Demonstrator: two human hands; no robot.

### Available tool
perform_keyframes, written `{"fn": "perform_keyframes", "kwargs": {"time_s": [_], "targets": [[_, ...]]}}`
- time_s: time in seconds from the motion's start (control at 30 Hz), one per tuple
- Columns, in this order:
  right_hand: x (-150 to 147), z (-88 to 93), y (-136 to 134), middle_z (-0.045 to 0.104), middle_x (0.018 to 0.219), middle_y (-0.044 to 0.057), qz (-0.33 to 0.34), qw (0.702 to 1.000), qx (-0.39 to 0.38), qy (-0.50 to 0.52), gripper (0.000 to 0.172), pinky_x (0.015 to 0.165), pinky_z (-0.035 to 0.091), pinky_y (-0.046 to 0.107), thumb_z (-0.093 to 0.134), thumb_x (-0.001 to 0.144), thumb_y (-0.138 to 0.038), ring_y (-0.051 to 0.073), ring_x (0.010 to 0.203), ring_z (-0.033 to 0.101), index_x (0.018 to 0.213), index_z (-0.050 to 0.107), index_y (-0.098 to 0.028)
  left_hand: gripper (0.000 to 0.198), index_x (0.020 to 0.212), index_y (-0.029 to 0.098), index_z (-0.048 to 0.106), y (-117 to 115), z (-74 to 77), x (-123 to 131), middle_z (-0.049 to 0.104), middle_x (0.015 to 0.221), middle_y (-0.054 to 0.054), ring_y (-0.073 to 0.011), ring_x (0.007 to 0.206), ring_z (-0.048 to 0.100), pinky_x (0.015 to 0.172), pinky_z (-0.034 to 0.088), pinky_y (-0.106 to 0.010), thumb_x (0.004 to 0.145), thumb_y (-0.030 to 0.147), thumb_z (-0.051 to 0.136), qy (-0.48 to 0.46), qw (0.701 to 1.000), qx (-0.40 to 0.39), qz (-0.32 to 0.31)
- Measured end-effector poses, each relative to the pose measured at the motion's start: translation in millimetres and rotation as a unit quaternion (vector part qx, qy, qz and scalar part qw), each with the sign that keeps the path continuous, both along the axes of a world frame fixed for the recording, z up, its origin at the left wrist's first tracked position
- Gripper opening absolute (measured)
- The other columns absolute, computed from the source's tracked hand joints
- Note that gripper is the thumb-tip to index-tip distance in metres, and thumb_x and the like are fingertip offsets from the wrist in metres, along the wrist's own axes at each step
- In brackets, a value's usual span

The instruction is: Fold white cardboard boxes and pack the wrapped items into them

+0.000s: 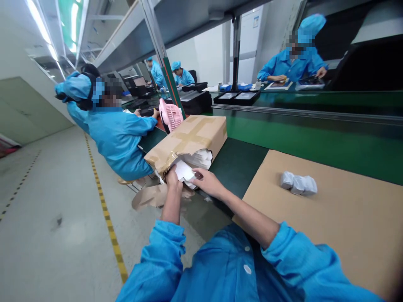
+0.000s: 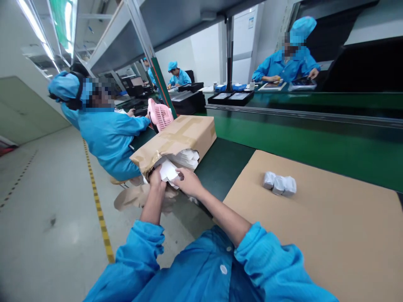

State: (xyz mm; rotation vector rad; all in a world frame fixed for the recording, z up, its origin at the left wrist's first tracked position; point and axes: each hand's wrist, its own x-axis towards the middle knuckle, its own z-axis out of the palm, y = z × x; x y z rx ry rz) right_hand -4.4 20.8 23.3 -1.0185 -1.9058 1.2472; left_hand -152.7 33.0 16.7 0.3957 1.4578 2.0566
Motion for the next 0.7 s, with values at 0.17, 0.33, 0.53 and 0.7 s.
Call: {"fn": "perform_keyframes", "kwargs": {"time_s": [0.17, 0.33, 0.53, 0.7], "targets": [[31, -4.0, 5, 0.066, 0.119, 0.012, -0.035, 0.991, -0.110, 0.062, 0.047, 0.086, 0.052, 0.036, 0.055, 0.095, -0.049, 0.022, 0.106, 0.062, 0.128, 0.060, -0.016, 0.042, 0.123, 0.017, 0.062, -70, 10.9, 44, 0.072, 0.111, -0.010, -0.0213, 0.089, 0.072, 0.081, 0.059, -0.037, 0.084, 0.028, 0.071, -0.005, 0.996, -0.013, -0.083], [76, -7.9, -55, 0.065, 0.128, 0.012, 0.030, 0.958, -0.223, 0.176, 0.078, 0.087, 0.056, 0.033, 0.063, 0.083, -0.068, 0.024, 0.112, 0.064, 0.141, 0.049, -0.017, 0.062, 0.141, 0.027, 0.049, -152, 5.7, 94, 0.067, 0.129, -0.011, -0.0275, 0.104, 0.072, 0.082, 0.062, -0.035, 0.084, 0.041, 0.071, 0.021, 0.972, -0.053, -0.229], [130, -6.1, -110, 0.044, 0.154, 0.010, -0.083, 0.921, -0.214, 0.316, 0.101, 0.111, 0.043, 0.039, 0.086, 0.071, -0.043, 0.026, 0.136, 0.047, 0.153, 0.030, -0.024, 0.063, 0.148, 0.027, 0.040, -148, -11.2, 121, 0.053, 0.148, -0.012, -0.0279, 0.124, 0.062, 0.092, 0.058, -0.034, 0.091, 0.042, 0.062, 0.230, 0.896, -0.045, -0.377], [160, -11.3, -123, 0.035, 0.160, 0.009, -0.218, 0.907, -0.173, 0.317, 0.104, 0.118, 0.036, 0.044, 0.082, 0.074, -0.042, 0.027, 0.145, 0.038, 0.157, 0.022, -0.025, 0.056, 0.139, 0.026, 0.053, -109, 18.1, 123, 0.058, 0.136, -0.011, -0.0273, 0.124, 0.056, 0.102, 0.048, -0.040, 0.086, 0.026, 0.071, 0.640, 0.679, 0.140, -0.331]]}}
